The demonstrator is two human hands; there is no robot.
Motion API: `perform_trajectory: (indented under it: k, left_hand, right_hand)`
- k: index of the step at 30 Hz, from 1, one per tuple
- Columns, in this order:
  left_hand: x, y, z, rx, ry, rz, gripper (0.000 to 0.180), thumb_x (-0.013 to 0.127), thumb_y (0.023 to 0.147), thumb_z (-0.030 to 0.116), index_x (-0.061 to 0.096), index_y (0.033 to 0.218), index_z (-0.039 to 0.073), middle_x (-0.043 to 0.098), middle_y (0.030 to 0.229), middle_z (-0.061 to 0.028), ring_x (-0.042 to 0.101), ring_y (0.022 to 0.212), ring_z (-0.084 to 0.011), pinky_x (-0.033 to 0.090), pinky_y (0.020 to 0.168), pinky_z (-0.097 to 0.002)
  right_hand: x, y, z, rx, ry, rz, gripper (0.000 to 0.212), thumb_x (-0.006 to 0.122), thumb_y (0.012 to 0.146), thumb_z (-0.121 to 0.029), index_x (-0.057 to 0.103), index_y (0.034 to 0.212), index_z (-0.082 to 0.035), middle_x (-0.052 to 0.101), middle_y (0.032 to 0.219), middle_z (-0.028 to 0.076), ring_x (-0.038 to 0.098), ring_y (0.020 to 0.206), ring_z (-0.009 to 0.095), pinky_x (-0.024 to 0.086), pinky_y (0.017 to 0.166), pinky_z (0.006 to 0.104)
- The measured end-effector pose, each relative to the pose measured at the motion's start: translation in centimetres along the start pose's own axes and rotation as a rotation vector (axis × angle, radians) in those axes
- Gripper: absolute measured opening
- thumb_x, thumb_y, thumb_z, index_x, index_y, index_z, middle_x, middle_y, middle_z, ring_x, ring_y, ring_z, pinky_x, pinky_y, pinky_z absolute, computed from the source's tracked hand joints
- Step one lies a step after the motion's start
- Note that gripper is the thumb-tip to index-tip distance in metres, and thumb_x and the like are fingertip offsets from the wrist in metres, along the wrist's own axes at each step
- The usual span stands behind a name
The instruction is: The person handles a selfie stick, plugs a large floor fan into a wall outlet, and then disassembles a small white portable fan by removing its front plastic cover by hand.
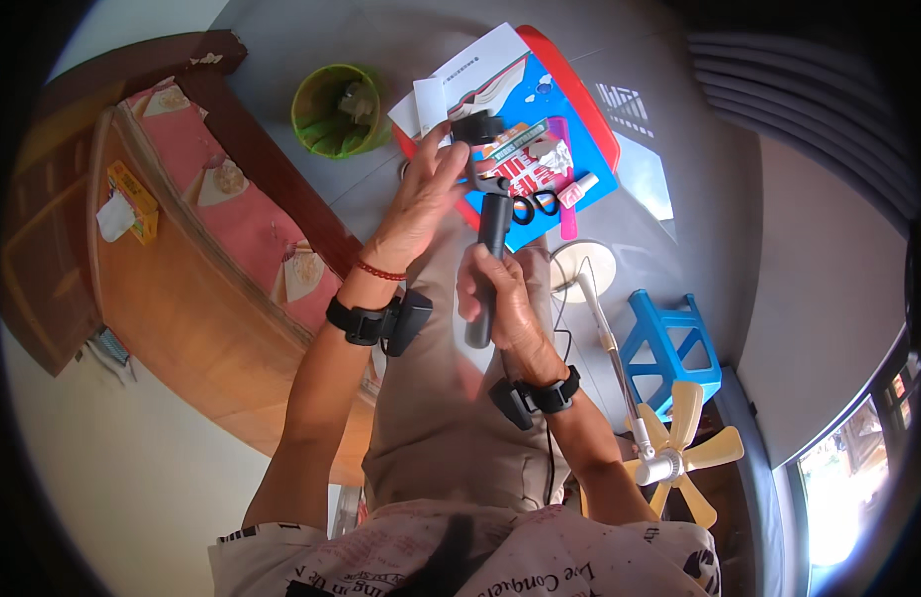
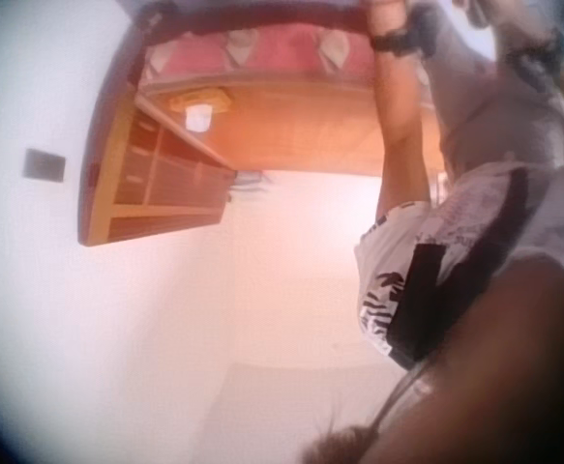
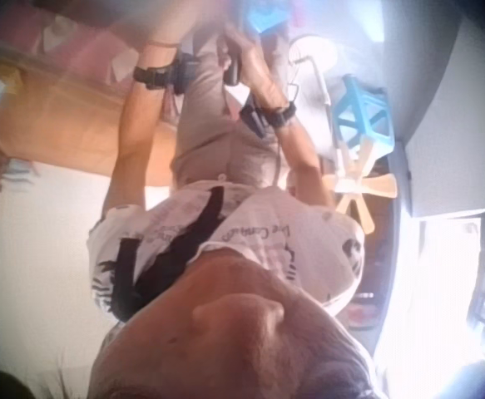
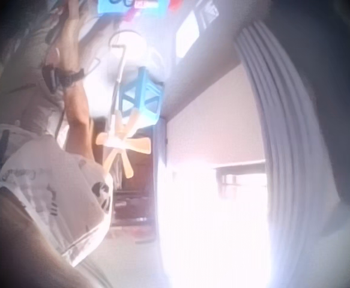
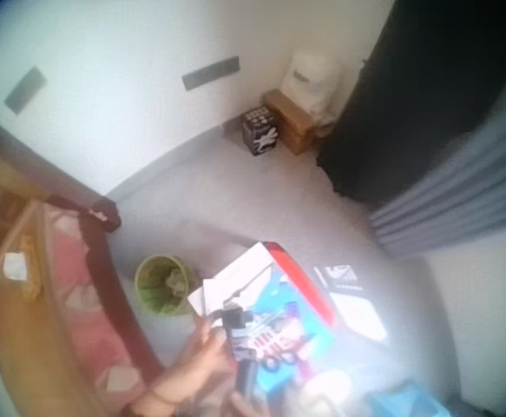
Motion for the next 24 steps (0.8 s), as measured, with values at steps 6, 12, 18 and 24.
perform_trajectory:
  k: [6, 12, 18, 24]
  left_hand:
    - [0.8, -0.7, -1.8, -0.029, -0.186, -0.078, 0.054, 0.050, 0.087, 0.041, 0.041, 0.121, 0.000, 0.051, 0.115, -0.0142, 0.052, 0.104, -0.0221, 0.041, 0.091, -0.0365]
    - [2.2, -1.5, -1.0, -0.047, -0.187, -0.122, 0.043, 0.052, 0.087, 0.036, 0.051, 0.105, -0.004, 0.055, 0.097, -0.0115, 0.054, 0.090, -0.0183, 0.044, 0.085, -0.0335]
    - [3.6, -1.2, -1.4, -0.042, -0.213, -0.086, 0.047, 0.046, 0.089, 0.040, 0.049, 0.108, -0.003, 0.054, 0.104, -0.0142, 0.054, 0.096, -0.0213, 0.041, 0.090, -0.0334]
    - [5.6, -0.8, -0.9, -0.039, -0.376, -0.127, 0.053, 0.038, 0.090, 0.047, 0.047, 0.110, -0.002, 0.055, 0.105, -0.0141, 0.054, 0.098, -0.0228, 0.039, 0.093, -0.0356]
  right_hand:
    - [2.0, -1.1, 0.0, 0.210, 0.364, -0.201, 0.034, 0.052, 0.086, -0.039, 0.046, 0.085, -0.006, 0.044, 0.059, 0.002, 0.040, 0.037, 0.009, 0.034, 0.034, 0.0212]
    - [1.7, -1.6, -0.4, 0.258, 0.229, -0.170, 0.029, 0.055, 0.085, -0.032, 0.048, 0.081, -0.004, 0.044, 0.059, 0.002, 0.037, 0.039, 0.009, 0.030, 0.034, 0.0201]
    - [0.2, -0.9, -2.0, -0.017, -0.145, 0.013, 0.028, 0.054, 0.086, -0.031, 0.046, 0.082, -0.004, 0.046, 0.057, 0.001, 0.040, 0.036, 0.008, 0.031, 0.033, 0.0205]
    - [-1.1, -2.1, -5.4, -0.375, -0.678, 0.272, 0.034, 0.054, 0.086, -0.028, 0.046, 0.097, 0.003, 0.055, 0.065, 0.014, 0.054, 0.051, 0.022, 0.043, 0.048, 0.0332]
Point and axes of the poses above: each hand's wrist, its own y-axis towards the middle knuckle, its own x-axis out of the palm, z = x × y, the point moved 8 cm from there along y, towards the middle knuckle
